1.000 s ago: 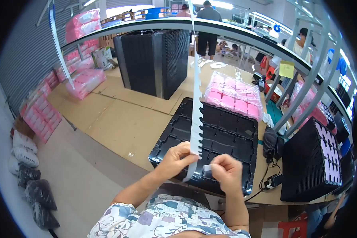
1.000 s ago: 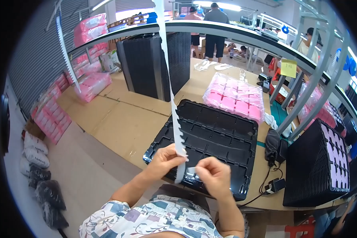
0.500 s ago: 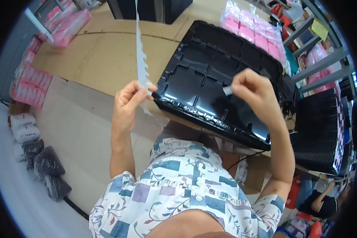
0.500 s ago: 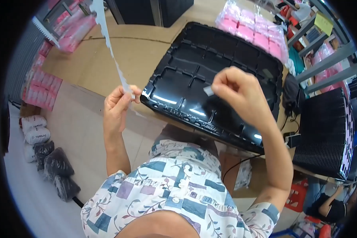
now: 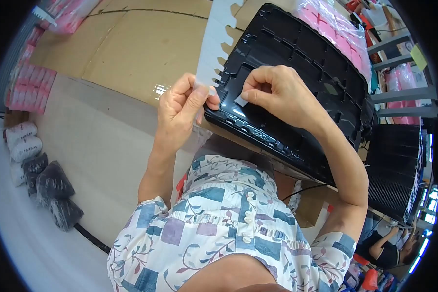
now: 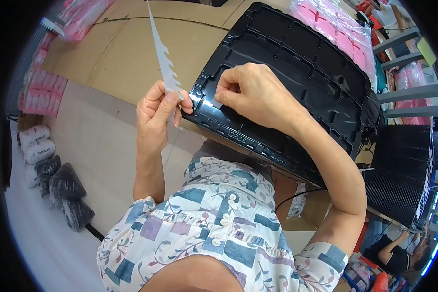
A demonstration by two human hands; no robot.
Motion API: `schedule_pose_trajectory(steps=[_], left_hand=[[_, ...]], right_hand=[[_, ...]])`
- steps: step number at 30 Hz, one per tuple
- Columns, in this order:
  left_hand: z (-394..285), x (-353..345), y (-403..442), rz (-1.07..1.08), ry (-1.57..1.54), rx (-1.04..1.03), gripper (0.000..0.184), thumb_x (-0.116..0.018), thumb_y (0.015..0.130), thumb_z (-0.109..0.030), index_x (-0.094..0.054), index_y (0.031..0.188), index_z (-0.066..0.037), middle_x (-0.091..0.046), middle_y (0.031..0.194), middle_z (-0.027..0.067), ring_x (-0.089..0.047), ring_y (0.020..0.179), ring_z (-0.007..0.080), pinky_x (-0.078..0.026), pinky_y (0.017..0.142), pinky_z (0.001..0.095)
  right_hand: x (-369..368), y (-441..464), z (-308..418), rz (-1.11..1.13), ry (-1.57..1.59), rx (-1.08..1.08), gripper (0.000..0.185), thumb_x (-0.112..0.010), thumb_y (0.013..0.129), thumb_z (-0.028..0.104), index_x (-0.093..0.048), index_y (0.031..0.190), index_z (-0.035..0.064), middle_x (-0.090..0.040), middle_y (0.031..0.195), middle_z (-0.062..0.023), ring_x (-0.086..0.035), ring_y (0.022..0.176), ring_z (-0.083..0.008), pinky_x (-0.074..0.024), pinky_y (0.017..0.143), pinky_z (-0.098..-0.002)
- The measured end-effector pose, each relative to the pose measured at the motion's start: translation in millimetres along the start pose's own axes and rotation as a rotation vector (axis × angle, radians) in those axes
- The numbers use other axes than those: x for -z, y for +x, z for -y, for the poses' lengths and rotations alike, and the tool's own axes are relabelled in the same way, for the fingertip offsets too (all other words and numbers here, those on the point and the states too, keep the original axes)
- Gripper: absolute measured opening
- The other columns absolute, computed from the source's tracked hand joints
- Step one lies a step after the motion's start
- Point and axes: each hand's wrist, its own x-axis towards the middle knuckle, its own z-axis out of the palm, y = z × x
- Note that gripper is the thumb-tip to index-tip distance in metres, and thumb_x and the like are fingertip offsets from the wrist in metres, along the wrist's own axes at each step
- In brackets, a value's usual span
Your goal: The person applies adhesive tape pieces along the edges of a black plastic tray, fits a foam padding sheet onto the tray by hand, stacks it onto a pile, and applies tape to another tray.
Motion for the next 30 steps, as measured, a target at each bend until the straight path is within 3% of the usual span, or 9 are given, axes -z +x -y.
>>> schedule_pose_trajectory(steps=[2,5,8,15,17,18,21,24,30], left_hand=[[1,1,0,-0.004,0.008,0.007,0.014,-0.055,0.099,-0.014,-0.061,0.093,-0.003,-0.067,0.084,0.0059,-0.062,0.071,0.0058,-0.04,0.051,0.0167],[1,1,0,-0.007,0.006,0.023,0.014,-0.054,0.1,-0.013,-0.062,0.093,-0.003,-0.067,0.083,0.0058,-0.062,0.071,0.0057,-0.04,0.051,0.0168],[0,-2,1,-0.018,-0.007,0.032,0.014,-0.055,0.099,-0.013,-0.062,0.093,-0.003,-0.067,0.083,0.0057,-0.062,0.071,0.006,-0.04,0.051,0.0169],[0,-2,-2,-0.035,0.006,0.043,0.014,-0.055,0.099,-0.013,-0.062,0.093,-0.003,-0.067,0.082,0.0057,-0.062,0.072,0.0059,-0.04,0.051,0.0168],[0,-3,-2,-0.043,0.017,0.041,0.014,-0.055,0.099,-0.013,-0.062,0.093,-0.003,-0.067,0.082,0.0054,-0.061,0.071,0.0052,-0.039,0.051,0.0167],[0,-3,-2,-0.051,0.029,0.038,0.014,-0.055,0.099,-0.013,-0.062,0.092,-0.003,-0.067,0.081,0.0052,-0.06,0.069,0.0045,-0.038,0.05,0.0166],[-2,-4,-3,-0.052,0.05,0.051,0.014,-0.056,0.099,-0.014,-0.062,0.093,-0.003,-0.067,0.081,0.0042,-0.057,0.066,0.0029,-0.037,0.049,0.0164],[-3,-2,-4,-0.048,0.044,0.109,0.014,-0.056,0.099,-0.015,-0.061,0.093,-0.003,-0.067,0.08,0.0033,-0.055,0.064,0.0021,-0.036,0.048,0.0164],[4,-3,-1,-0.033,0.018,0.026,0.015,-0.055,0.099,-0.016,-0.06,0.092,-0.004,-0.067,0.08,0.0024,-0.056,0.066,0.0018,-0.034,0.045,0.0159]], right_hand=[[-5,2,-2,0.028,0.011,-0.008,0.019,-0.066,0.08,0.015,-0.069,0.079,-0.0045,-0.063,0.065,-0.0132,-0.061,0.06,-0.0199,-0.0495,0.061,-0.0334],[-13,4,-9,-0.035,-0.116,0.067,0.018,-0.065,0.08,0.014,-0.068,0.081,-0.0037,-0.066,0.072,-0.0164,-0.065,0.067,-0.0304,-0.0511,0.066,-0.0385],[-19,2,-9,-0.095,-0.217,0.113,0.017,-0.065,0.081,0.014,-0.068,0.08,-0.0029,-0.066,0.077,-0.0174,-0.065,0.071,-0.0345,-0.0515,0.069,-0.0412],[-22,1,-10,-0.098,-0.304,0.175,0.016,-0.065,0.08,0.012,-0.064,0.077,-0.0034,-0.065,0.077,-0.0175,-0.065,0.071,-0.0343,-0.053,0.067,-0.0416],[-27,-1,-7,-0.154,-0.477,0.223,0.013,-0.064,0.077,0.009,-0.062,0.075,-0.0041,-0.063,0.075,-0.0172,-0.066,0.072,-0.0333,-0.0542,0.064,-0.04],[-31,-1,-9,-0.202,-0.533,0.279,0.007,-0.064,0.079,0.005,-0.06,0.077,-0.0001,-0.06,0.072,-0.0125,-0.063,0.065,-0.03,-0.0518,0.059,-0.0381],[-32,-2,-3,-0.196,-0.692,0.327,0.007,-0.064,0.078,0.004,-0.058,0.078,-0.0001,-0.059,0.072,-0.0129,-0.063,0.065,-0.0304,-0.0523,0.059,-0.0388],[-27,4,2,-0.108,-0.722,0.324,0.011,-0.064,0.071,0.003,-0.061,0.08,-0.002,-0.063,0.075,-0.0161,-0.068,0.07,-0.0275,-0.0553,0.06,-0.0344],[-35,8,16,-0.005,-0.795,0.331,0.013,-0.066,0.069,0.005,-0.06,0.078,-0.0018,-0.065,0.075,-0.0169,-0.068,0.066,-0.0309,-0.0547,0.058,-0.0362]])
